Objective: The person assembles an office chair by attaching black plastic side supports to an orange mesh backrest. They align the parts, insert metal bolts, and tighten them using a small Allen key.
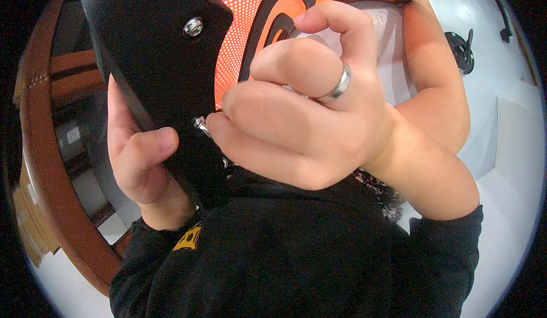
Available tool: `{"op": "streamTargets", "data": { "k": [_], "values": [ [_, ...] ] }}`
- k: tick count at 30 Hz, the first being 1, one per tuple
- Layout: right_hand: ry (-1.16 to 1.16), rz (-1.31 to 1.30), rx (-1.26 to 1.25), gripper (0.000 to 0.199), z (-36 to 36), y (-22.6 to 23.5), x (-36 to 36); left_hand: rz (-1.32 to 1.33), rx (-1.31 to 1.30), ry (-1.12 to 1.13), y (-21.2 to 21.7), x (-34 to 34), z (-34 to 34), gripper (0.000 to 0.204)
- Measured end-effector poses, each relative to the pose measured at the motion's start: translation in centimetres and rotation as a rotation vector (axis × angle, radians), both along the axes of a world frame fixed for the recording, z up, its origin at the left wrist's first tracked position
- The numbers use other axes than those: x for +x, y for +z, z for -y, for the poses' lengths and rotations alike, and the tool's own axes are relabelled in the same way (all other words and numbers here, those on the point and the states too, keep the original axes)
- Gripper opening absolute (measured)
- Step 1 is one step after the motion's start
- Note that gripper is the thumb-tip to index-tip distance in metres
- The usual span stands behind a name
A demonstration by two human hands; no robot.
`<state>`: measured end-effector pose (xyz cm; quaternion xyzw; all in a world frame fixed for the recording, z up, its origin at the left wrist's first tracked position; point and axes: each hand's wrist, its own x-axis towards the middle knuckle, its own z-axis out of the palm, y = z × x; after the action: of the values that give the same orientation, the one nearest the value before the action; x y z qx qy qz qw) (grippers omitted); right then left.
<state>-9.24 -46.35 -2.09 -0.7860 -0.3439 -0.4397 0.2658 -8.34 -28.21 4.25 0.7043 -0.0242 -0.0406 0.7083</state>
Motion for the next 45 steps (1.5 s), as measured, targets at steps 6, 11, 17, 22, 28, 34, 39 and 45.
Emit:
{"op": "streamTargets", "data": {
  "k": [6, 11, 17, 22, 28, 34, 39, 45],
  "values": [
    [0.037, 0.085, 0.035, 0.031, -0.1, -1.5, 0.5, -0.014, -0.04, 0.005, -0.3, -0.3, 0.0, 0.081],
    [0.06, 0.135, 0.109, 0.022, -0.9, -2.5, 1.2, 0.003, -0.074, -0.023, -0.6, -0.3, -0.4, 0.081],
    [-0.002, 0.145, 0.137, 0.018, -1.3, -2.7, 0.9, -0.155, -0.233, -0.011, 0.1, -0.6, -0.9, 0.092],
    [0.02, 0.045, 0.177, 0.021, -1.5, -3.1, 0.6, -0.17, -0.194, -0.036, -0.2, -0.6, -0.8, 0.096],
    [0.065, -0.237, 0.312, 0.024, -3.1, -3.0, -1.3, -0.153, -0.206, -0.015, -0.3, -0.9, -0.9, 0.097],
    [0.08, -0.502, 0.453, 0.022, -5.0, -2.2, -3.2, -0.14, -0.213, -0.05, -0.5, -1.1, -1.1, 0.097],
    [0.113, -0.585, 0.46, 0.022, -4.7, -2.6, -3.7, -0.134, -0.23, -0.043, -0.4, -1.1, -0.9, 0.097],
    [0.207, -0.502, 0.372, 0.023, -3.5, -2.5, -3.7, -0.125, -0.23, -0.027, -0.2, -0.8, -0.8, 0.098]
  ]
}}
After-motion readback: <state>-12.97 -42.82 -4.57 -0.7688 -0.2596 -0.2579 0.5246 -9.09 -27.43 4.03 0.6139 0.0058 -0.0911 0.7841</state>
